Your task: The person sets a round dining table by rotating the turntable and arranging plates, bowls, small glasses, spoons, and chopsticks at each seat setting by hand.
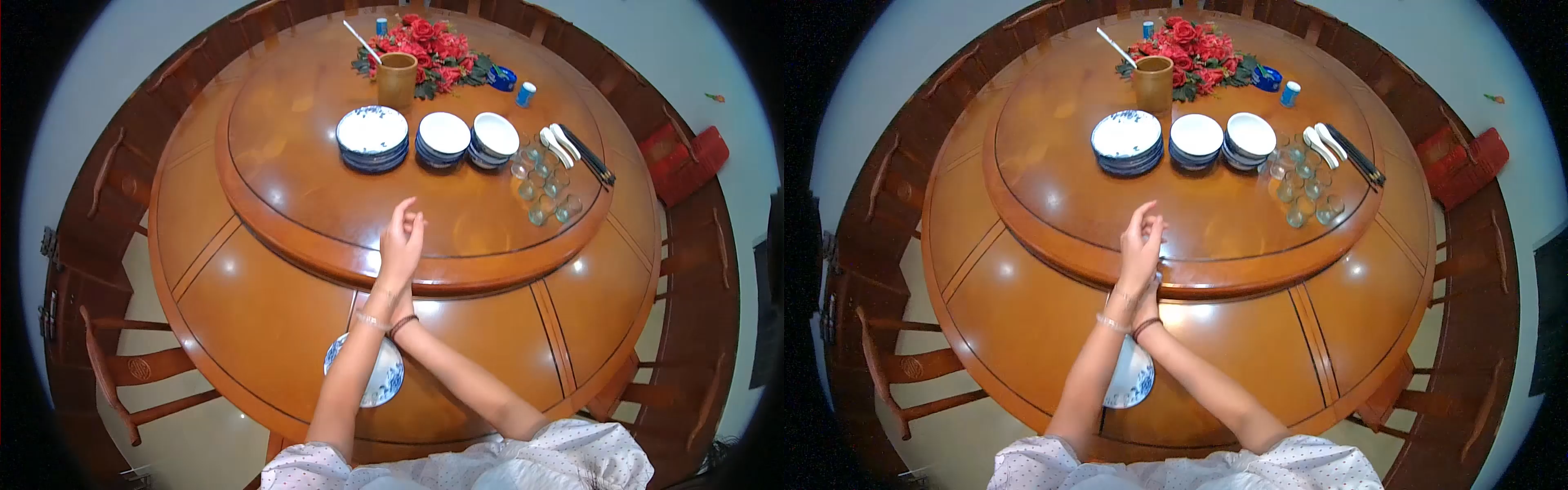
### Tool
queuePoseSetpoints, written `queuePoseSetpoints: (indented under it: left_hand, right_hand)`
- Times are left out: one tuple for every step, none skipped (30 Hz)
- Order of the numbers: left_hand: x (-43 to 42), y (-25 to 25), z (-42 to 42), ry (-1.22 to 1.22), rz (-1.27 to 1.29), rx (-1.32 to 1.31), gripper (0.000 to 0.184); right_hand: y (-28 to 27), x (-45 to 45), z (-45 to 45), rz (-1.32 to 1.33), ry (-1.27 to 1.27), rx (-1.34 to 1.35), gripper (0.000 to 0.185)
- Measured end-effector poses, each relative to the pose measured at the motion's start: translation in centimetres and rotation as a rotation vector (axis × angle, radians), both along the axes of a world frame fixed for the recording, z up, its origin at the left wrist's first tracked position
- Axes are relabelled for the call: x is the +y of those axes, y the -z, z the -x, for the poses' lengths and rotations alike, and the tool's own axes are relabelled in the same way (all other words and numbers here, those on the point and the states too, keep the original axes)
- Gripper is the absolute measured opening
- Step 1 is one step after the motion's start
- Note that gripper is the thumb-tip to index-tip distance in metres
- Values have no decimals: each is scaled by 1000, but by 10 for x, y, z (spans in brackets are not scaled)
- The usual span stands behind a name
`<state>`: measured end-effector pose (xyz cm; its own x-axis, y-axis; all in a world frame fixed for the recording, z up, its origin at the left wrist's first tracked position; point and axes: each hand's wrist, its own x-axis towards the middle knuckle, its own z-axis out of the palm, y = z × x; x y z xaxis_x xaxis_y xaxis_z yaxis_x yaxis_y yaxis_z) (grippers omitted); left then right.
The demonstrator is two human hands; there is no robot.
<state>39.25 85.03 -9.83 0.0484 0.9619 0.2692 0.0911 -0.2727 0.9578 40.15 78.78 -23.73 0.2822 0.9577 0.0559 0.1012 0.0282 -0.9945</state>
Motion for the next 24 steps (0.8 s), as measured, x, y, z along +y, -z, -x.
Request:
queuePoseSetpoints:
  left_hand:
    - [25, 1, -13, 18, -18, 17, 33]
    - [49, 0, -23, 16, -36, 19, 33]
    - [72, 0, -33, -8, -39, 70, 35]
    - [95, 2, -42, -27, -33, 123, 38]
    - [122, 16, -47, -13, 31, 121, 48]
    - [146, 26, -52, -45, 94, 145, 52]
    - [162, 30, -55, -81, 154, 168, 56]
    - [166, 21, -58, -59, 240, 152, 59]
    - [169, 11, -60, -41, 327, 136, 62]
    - [180, 18, -67, -62, 334, 101, 61]
    - [186, 19, -71, -69, 342, 105, 61]
    - [189, 16, -75, -73, 347, 76, 59]
    - [192, 13, -79, -74, 353, 49, 57]
    - [195, 11, -85, -100, 326, 92, 48]
    - [202, 15, -83, -58, 289, 174, 35]
    - [210, 17, -82, -45, 273, 235, 34]
    - [218, 24, -81, -31, 255, 295, 34]
    - [215, 16, -80, -30, 239, 342, 35]
    - [211, 8, -82, -28, 275, 396, 37]
    - [208, 7, -86, -41, 243, 313, 36]
    - [207, 7, -87, -55, 206, 228, 35]
    - [206, 6, -88, -55, 207, 229, 35]
    - [206, 4, -87, -37, 196, 186, 39]
    - [202, 0, -84, -22, 185, 142, 42]
  right_hand:
    - [-9, -1, -11, -77, -87, -369, 41]
    - [-33, -1, -23, -157, -166, -737, 36]
    - [-59, 0, -36, -234, -240, -1107, 31]
    - [-110, 12, -51, 128, -449, -935, 26]
    - [-116, 31, -74, 191, -425, -758, 28]
    - [-101, 52, -95, 189, -321, -278, 25]
    - [-96, 77, -111, -137, -126, -226, 21]
    - [-107, 101, -129, -31, -80, -77, 27]
    - [-99, 132, -144, -32, -44, 172, 37]
    - [-112, 155, -157, 60, 53, 88, 43]
    - [-98, 182, -163, -34, 112, 24, 48]
    - [-80, 208, -168, -60, 196, -25, 50]
    - [-82, 219, -169, -28, 249, -88, 55]
    - [-85, 225, -171, -18, 289, -143, 57]
    - [-92, 227, -169, -7, 330, -199, 58]
    - [-99, 226, -168, -3, 324, -137, 58]
    - [-105, 224, -166, -1, 320, -75, 59]
    - [-98, 229, -166, -35, 328, -68, 61]
    - [-92, 233, -166, -54, 327, -84, 59]
    - [-74, 247, -168, -151, 378, -145, 58]
    - [-68, 253, -166, -253, 429, -208, 58]
    - [-64, 254, -169, -251, 429, -207, 58]
    - [-74, 251, -170, -162, 379, -154, 60]
    - [-90, 244, -168, -74, 325, -101, 62]
